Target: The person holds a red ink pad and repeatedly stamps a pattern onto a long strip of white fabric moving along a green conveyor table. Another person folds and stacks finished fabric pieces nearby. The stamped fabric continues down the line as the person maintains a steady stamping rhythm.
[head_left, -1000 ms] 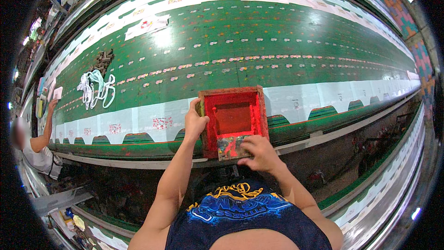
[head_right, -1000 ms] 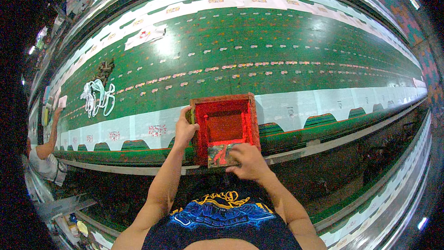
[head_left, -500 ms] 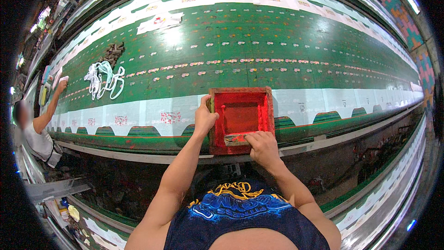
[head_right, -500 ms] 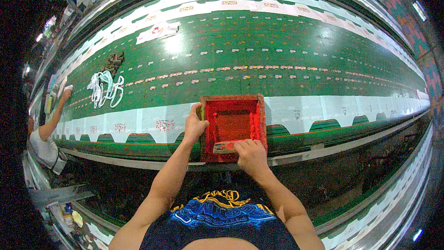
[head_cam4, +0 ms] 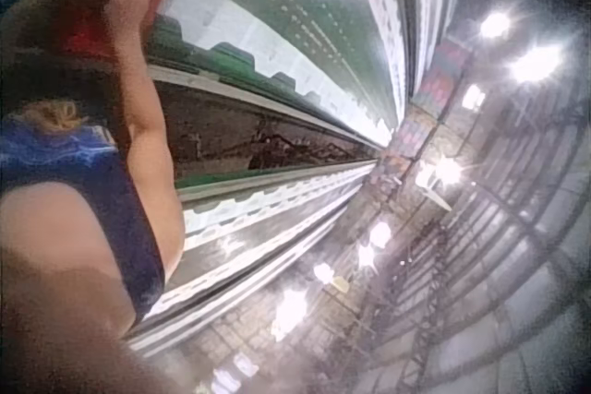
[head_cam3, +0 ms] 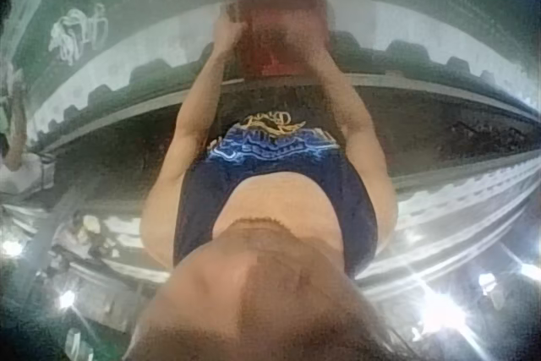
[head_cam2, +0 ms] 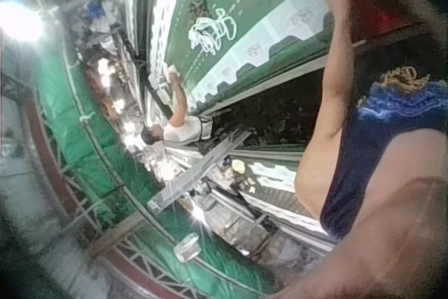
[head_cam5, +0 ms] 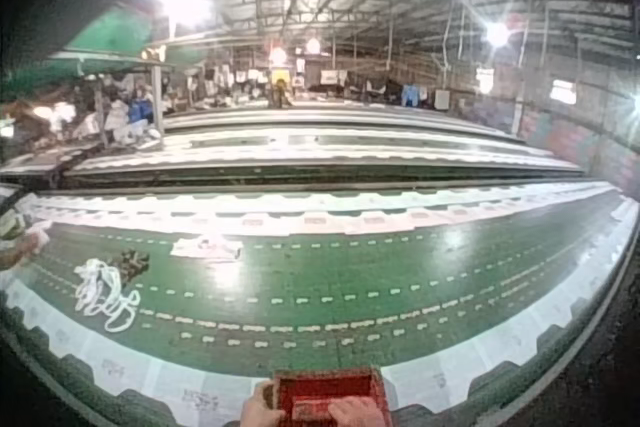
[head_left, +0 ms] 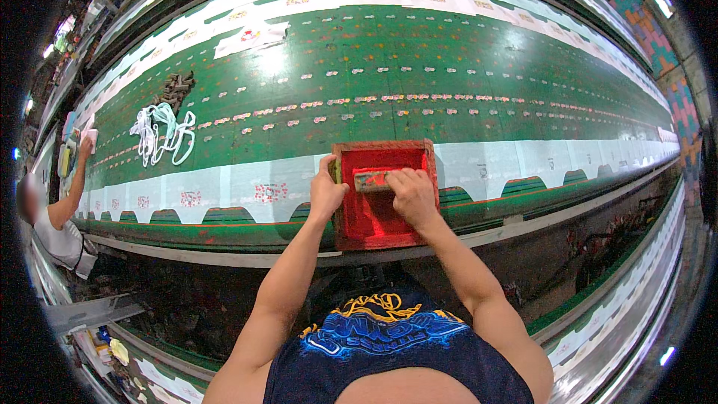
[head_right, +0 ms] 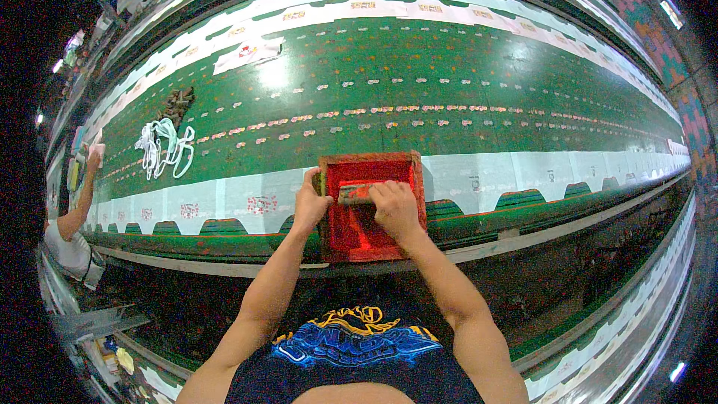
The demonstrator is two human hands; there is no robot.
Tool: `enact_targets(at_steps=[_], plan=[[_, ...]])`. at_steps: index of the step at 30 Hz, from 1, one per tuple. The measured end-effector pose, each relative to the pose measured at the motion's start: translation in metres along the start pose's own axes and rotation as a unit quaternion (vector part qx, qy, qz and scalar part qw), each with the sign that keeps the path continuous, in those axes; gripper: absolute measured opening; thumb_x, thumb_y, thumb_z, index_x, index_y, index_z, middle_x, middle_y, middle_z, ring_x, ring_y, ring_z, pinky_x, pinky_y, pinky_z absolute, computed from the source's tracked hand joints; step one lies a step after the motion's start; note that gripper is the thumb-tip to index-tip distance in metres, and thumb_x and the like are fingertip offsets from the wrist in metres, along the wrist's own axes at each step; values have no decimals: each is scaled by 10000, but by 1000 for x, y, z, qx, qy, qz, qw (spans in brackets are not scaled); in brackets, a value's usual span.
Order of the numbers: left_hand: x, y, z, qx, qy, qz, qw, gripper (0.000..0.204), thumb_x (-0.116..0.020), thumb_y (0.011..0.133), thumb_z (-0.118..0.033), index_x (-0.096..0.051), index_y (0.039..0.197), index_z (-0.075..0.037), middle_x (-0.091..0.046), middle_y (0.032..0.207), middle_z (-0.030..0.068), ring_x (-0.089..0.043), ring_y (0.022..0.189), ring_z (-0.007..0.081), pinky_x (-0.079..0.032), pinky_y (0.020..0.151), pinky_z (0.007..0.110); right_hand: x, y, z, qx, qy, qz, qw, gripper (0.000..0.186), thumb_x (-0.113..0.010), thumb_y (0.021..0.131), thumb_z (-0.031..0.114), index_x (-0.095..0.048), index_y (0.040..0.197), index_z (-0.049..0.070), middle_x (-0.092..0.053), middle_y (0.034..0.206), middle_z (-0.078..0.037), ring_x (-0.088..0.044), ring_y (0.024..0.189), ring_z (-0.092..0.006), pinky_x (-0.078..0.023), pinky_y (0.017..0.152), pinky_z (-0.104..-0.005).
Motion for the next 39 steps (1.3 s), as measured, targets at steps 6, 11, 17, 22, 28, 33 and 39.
enact_targets(at_steps=[6,11,17,22,28,33,39], plan=[[2,-3,-14,77,-12,54,996,778,-801,714,-19,-491,1423,-95,-740,1039,237,-737,948,401,-563,821,464,8,44,-19,-30,8,50,998,205,-638,764,59,-713,949,106,-743,942,-48,-690,912,-265,-500,811,-446],[3,1,10,-9,3,5,1000,764,-777,727,-3,-488,1427,-103,-737,1039,230,-731,966,392,-559,838,456,-3,30,-7,-38,9,86,996,269,-630,745,41,-719,994,90,-750,986,-71,-689,964,-293,-508,814,-468],[6,-6,-15,36,-7,29,999,750,-759,729,-8,-491,1422,-113,-735,1057,231,-722,1009,391,-554,886,447,39,-60,48,-25,21,99,995,310,-660,757,80,-709,1064,84,-734,1053,-42,-678,1007,-244,-488,850,-422],[4,-2,-10,40,5,24,999,763,-756,706,-1,-503,1414,-129,-727,1120,183,-715,1011,346,-562,896,430,43,-66,48,-17,5,64,998,268,-682,765,135,-693,1032,107,-712,1025,-22,-658,986,-225,-469,862,-418],[1,-9,-30,36,-39,5,999,764,-737,674,18,-532,1393,-139,-712,1170,147,-697,1091,314,-544,973,401,56,-60,31,-18,18,68,997,222,-661,787,136,-694,1005,107,-717,1031,-28,-659,972,-228,-462,884,-442],[-59,-12,-64,15,-94,9,995,749,-733,671,27,-535,1381,-110,-696,1180,141,-676,1121,297,-524,998,391,95,-79,-22,-30,1,75,997,210,-656,793,124,-705,996,107,-716,1023,-31,-657,971,-232,-453,925,-458],[-170,-21,-90,-4,-114,-2,993,747,-739,682,40,-535,1384,-112,-696,1183,139,-681,1114,299,-527,997,397,137,-121,-116,-32,-35,80,996,219,-666,804,140,-712,1016,111,-705,999,-24,-658,989,-226,-446,919,-465]])
Point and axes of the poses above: each hand's wrist, its own y-axis towards the middle knuckle, its own x-axis out of the back of the hand, z = x × y, the point moved 4 cm from there along y, towards the middle knuckle
